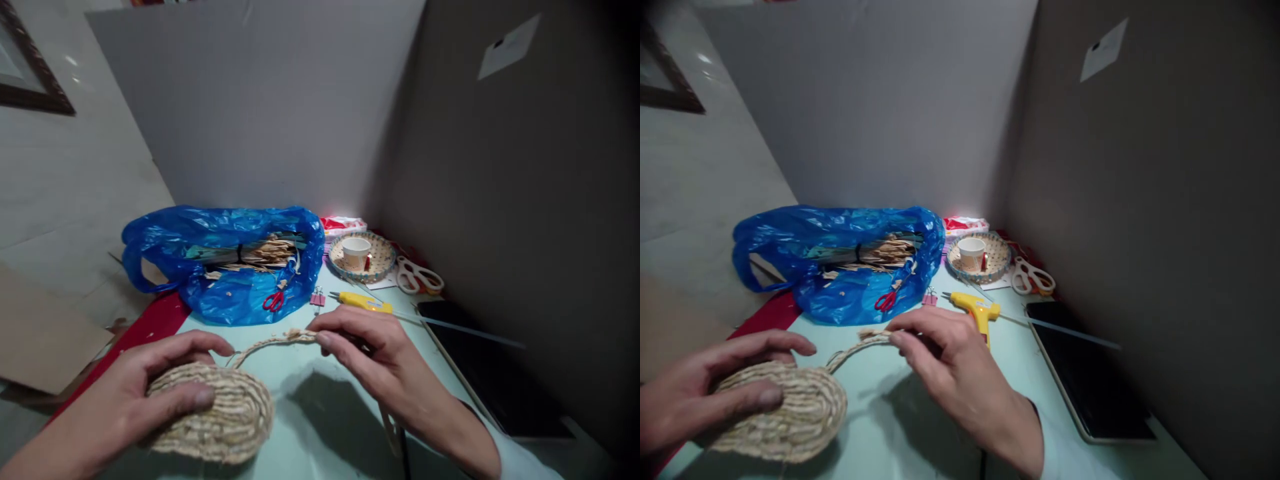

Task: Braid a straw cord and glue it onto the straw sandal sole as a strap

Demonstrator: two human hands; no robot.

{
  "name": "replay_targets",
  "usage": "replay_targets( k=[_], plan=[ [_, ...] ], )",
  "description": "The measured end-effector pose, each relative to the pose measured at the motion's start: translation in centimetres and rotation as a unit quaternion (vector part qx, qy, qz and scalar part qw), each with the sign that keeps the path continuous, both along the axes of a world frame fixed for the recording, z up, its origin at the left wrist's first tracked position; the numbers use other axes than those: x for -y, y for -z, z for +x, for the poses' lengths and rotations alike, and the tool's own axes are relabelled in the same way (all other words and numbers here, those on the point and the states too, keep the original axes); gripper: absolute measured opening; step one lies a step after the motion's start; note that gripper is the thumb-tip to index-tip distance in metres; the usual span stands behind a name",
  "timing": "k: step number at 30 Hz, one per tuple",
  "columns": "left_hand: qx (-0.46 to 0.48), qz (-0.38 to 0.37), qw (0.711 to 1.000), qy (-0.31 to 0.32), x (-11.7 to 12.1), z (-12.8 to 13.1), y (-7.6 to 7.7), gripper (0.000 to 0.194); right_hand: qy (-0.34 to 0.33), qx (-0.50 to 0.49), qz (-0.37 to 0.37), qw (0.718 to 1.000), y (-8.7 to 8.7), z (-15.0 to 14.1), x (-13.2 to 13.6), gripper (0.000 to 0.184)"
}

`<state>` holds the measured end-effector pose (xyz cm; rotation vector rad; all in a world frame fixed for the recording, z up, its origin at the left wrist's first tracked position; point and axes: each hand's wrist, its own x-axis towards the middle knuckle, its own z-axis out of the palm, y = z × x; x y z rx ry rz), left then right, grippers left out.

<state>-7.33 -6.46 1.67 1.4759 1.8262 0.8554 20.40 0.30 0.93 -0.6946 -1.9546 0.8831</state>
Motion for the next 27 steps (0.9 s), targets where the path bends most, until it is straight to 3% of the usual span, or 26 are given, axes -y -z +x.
replay_targets(
  k=[4,7,14,19,23,27],
  plan=[
    [0.098,-0.063,0.99,0.075,-0.8,3.4,-0.8,0.048,-0.029,0.02,0.06,0.998,0.1,0.1,0.7,0.017],
    [0.13,-0.075,0.985,0.083,-1.2,4.5,-0.9,0.054,-0.03,0.045,0.095,0.994,0.0,0.3,1.1,0.019],
    [-0.008,0.09,0.991,0.103,-1.7,3.7,0.8,0.041,-0.004,0.086,0.126,0.988,-0.1,0.4,1.5,0.017],
    [-0.051,0.084,0.991,0.088,-1.4,3.3,1.3,0.042,0.025,0.113,0.139,0.984,0.0,0.5,1.6,0.017],
    [-0.054,0.103,0.987,0.113,-1.4,4.0,1.0,0.031,0.025,0.14,0.182,0.973,0.1,0.5,1.7,0.02],
    [-0.106,0.11,0.983,0.105,-1.5,4.1,1.4,0.023,0.025,0.185,0.169,0.968,0.1,0.6,2.1,0.02]
  ],
)
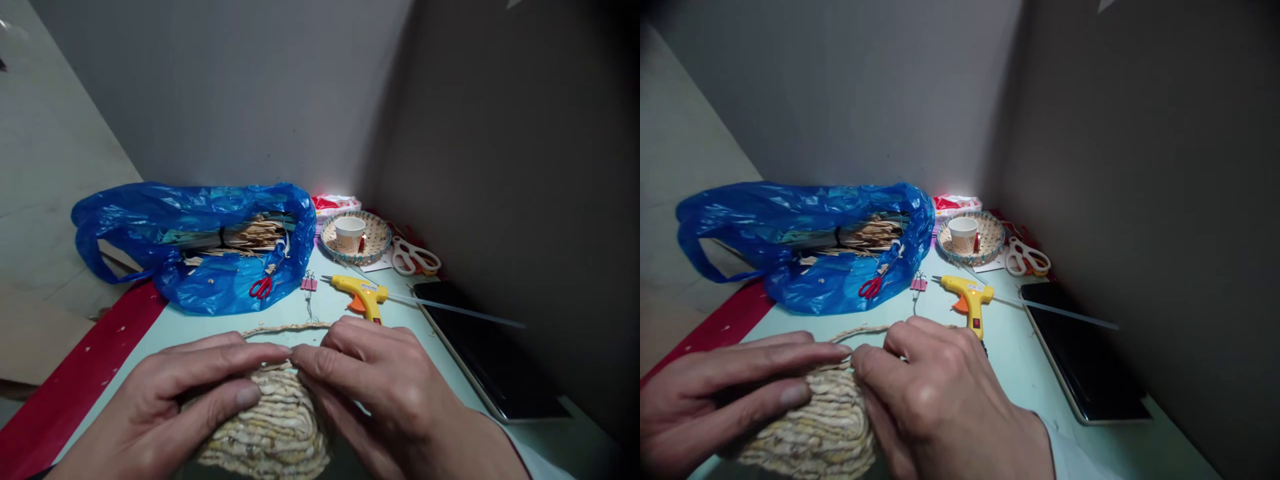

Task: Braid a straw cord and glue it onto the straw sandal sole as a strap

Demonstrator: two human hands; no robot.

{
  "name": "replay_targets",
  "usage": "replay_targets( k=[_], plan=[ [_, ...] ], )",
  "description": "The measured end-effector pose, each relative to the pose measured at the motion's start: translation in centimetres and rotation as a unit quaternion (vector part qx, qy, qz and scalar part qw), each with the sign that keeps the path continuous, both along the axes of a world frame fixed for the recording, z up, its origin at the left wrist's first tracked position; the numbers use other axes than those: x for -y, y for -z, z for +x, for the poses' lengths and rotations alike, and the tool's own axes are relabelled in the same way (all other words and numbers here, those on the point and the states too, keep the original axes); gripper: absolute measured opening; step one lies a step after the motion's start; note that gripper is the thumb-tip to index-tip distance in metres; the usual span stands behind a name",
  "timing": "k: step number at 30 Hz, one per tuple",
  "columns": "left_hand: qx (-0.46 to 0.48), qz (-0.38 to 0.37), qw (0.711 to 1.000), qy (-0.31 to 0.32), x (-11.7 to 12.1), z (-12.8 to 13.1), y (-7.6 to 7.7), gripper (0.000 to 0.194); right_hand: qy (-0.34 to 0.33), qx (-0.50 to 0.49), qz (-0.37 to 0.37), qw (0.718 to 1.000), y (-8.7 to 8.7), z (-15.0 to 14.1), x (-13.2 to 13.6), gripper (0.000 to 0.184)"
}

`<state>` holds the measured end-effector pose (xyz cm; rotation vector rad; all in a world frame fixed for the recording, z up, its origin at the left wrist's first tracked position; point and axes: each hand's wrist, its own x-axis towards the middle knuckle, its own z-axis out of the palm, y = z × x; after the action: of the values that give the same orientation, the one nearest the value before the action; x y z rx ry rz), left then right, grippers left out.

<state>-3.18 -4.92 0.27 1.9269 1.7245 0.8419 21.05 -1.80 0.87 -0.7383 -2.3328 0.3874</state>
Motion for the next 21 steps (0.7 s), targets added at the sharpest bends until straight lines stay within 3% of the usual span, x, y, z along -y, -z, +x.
replay_targets(
  k=[7,14,21],
  plan=[
    [-0.011,0.025,0.999,0.037,0.3,-0.6,0.8,0.025,-0.011,0.032,-0.029,0.999,-0.1,0.1,0.1,0.021],
    [-0.032,0.035,0.999,0.009,0.0,-0.8,1.1,0.027,-0.033,-0.011,0.014,0.999,0.4,-0.3,-0.5,0.022],
    [0.043,0.016,0.998,-0.044,0.2,0.8,-0.2,0.023,-0.051,-0.054,0.005,0.997,1.0,-0.2,-0.9,0.021]
  ],
)
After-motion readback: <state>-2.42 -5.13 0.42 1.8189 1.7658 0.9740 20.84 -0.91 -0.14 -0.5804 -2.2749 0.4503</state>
